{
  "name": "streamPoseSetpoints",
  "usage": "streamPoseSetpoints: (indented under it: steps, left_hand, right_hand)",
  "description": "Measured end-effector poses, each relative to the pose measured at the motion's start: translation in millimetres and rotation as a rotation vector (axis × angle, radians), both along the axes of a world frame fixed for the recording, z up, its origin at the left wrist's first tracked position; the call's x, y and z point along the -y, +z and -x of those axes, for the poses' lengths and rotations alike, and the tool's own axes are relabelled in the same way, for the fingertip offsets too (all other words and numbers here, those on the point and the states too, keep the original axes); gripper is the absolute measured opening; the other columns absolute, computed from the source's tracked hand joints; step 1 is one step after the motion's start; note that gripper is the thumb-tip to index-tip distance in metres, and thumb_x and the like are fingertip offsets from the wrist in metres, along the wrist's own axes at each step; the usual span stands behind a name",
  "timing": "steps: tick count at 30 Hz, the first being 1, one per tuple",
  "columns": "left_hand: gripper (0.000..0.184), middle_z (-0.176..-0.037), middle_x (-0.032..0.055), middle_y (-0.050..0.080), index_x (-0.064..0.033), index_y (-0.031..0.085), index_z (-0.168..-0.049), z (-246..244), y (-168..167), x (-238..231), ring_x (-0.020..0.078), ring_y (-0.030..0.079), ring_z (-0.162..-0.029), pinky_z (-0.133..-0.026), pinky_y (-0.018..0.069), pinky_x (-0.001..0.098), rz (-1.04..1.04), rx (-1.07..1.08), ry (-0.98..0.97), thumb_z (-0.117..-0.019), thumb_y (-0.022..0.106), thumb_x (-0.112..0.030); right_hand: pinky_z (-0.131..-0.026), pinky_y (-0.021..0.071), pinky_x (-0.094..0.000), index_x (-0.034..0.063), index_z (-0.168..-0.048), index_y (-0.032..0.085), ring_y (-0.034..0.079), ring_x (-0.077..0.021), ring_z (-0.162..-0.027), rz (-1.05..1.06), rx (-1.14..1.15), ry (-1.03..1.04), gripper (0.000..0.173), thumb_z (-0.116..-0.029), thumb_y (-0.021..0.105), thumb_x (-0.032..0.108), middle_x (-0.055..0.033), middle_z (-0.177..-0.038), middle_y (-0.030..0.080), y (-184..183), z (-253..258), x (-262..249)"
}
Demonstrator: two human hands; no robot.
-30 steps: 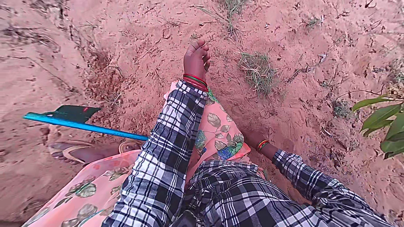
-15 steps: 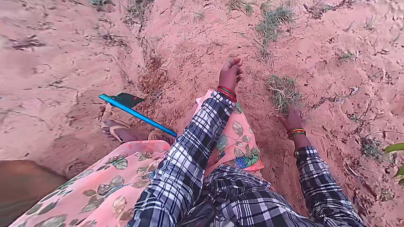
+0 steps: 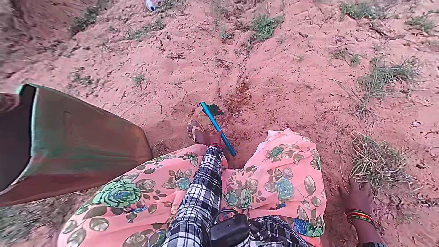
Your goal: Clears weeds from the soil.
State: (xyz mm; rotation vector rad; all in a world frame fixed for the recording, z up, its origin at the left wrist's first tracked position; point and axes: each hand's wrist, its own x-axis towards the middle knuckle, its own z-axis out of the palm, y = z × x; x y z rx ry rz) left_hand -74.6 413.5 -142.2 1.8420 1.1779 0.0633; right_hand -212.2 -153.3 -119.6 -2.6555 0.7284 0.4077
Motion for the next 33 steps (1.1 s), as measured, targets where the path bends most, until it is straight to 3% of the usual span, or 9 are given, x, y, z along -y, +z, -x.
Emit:
streamPoseSetpoints:
  steps: [2, 7, 10, 14, 16, 20, 23, 28, 33]
  left_hand:
    - [0.063, -0.144, 0.0289, 0.054, 0.0005, 0.047, -0.15, -3, -27, -6, 0.042, 0.053, -0.135, -0.112, 0.0436, 0.0588, 0.123, 0.017, -0.059, -0.1018, 0.066, -0.036]
    - [0.051, -0.141, 0.0292, 0.055, 0.009, 0.048, -0.143, -30, -17, -10, 0.0372, 0.056, -0.13, -0.108, 0.0462, 0.0513, 0.159, -0.135, -0.086, -0.0986, 0.065, -0.009]
    - [0.042, -0.144, 0.0259, 0.056, 0.0089, 0.057, -0.136, -39, 9, 1, 0.0336, 0.052, -0.137, -0.114, 0.0398, 0.0479, 0.038, -0.285, -0.187, -0.0993, 0.064, -0.01]
    - [0.045, -0.13, 0.0268, 0.061, 0.0106, 0.058, -0.131, -35, 41, 39, 0.034, 0.061, -0.116, -0.1, 0.0491, 0.0509, 0.111, 0.081, 0.117, -0.0879, 0.069, 0.003]
    - [0.055, -0.121, 0.0187, 0.059, 0.0049, 0.05, -0.135, -37, 56, 48, 0.0233, 0.059, -0.103, -0.089, 0.0519, 0.0417, 0.17, 0.355, 0.113, -0.0813, 0.061, 0.015]
    - [0.051, -0.095, 0.0003, 0.053, -0.0068, 0.048, -0.112, -45, 117, 76, 0.0061, 0.056, -0.08, -0.071, 0.0517, 0.0243, 0.291, 0.735, -0.054, -0.0708, 0.053, 0.023]
    - [0.052, -0.087, -0.0056, 0.054, -0.0155, 0.044, -0.1, -38, 164, 119, 0.003, 0.056, -0.074, -0.068, 0.0516, 0.0205, 0.443, 0.89, -0.203, -0.068, 0.052, 0.025]
    - [0.051, -0.085, -0.0048, 0.054, -0.0174, 0.043, -0.099, -28, 228, 242, 0.0054, 0.056, -0.073, -0.07, 0.0539, 0.0244, 0.777, 0.989, -0.31, -0.0744, 0.053, 0.026]
    - [0.048, -0.084, -0.002, 0.051, -0.0163, 0.04, -0.102, 1, 283, 384, 0.0081, 0.054, -0.071, -0.07, 0.0542, 0.0264, 1.172, 0.97, -0.413, -0.0825, 0.054, 0.025]
  right_hand:
    - [-0.11, 0.0332, -0.0773, 0.0047, -0.148, 0.055, 0.025, -0.0623, -0.148, -0.001, 0.005, -0.015, 0.063, -0.0932, 0.078, 0.024, -0.0374, -0.164, 0.02, -2, 0, 2]
    - [-0.107, 0.0346, -0.0783, 0.0078, -0.15, 0.054, 0.026, -0.0624, -0.147, 0.004, 0.002, -0.018, 0.062, -0.0946, 0.076, 0.025, -0.0359, -0.165, 0.02, -6, 0, 3]
    - [-0.108, 0.0356, -0.0765, 0.0069, -0.148, 0.057, 0.029, -0.0616, -0.146, -0.014, 0.008, 0.024, 0.059, -0.0952, 0.075, 0.025, -0.0361, -0.164, 0.022, -1, 3, 8]
    - [-0.116, 0.0338, -0.0681, 0.0009, -0.147, 0.055, 0.037, -0.0586, -0.144, -0.064, 0.142, 0.077, 0.059, -0.0945, 0.076, 0.018, -0.0389, -0.159, 0.032, 2, 19, 27]
    - [-0.114, 0.0352, -0.0709, -0.001, -0.145, 0.057, 0.04, -0.06, -0.141, -0.038, 0.245, 0.109, 0.055, -0.094, 0.074, 0.012, -0.0395, -0.154, 0.039, 4, 31, 33]
    - [-0.108, 0.0326, -0.0793, 0.0091, -0.152, 0.053, 0.034, -0.0596, -0.146, 0.042, 0.276, 0.198, 0.065, -0.0964, 0.066, 0.04, -0.0341, -0.16, 0.036, -17, 49, 34]
    - [-0.11, 0.0266, -0.0804, 0.0192, -0.159, 0.043, 0.022, -0.0564, -0.153, 0.083, 0.257, 0.188, 0.073, -0.0957, 0.059, 0.052, -0.0285, -0.167, 0.026, -46, 59, 28]
    - [-0.109, 0.0304, -0.0776, 0.0236, -0.156, 0.049, 0.029, -0.0525, -0.152, 0.189, 0.353, 0.156, 0.071, -0.0947, 0.05, 0.059, -0.0238, -0.166, 0.034, -65, 61, 26]
    - [-0.114, 0.0292, -0.0729, 0.0312, -0.158, 0.045, 0.027, -0.0455, -0.155, 0.193, 0.273, 0.139, 0.07, -0.0956, 0.05, 0.062, -0.0168, -0.17, 0.029, -62, 57, 27]
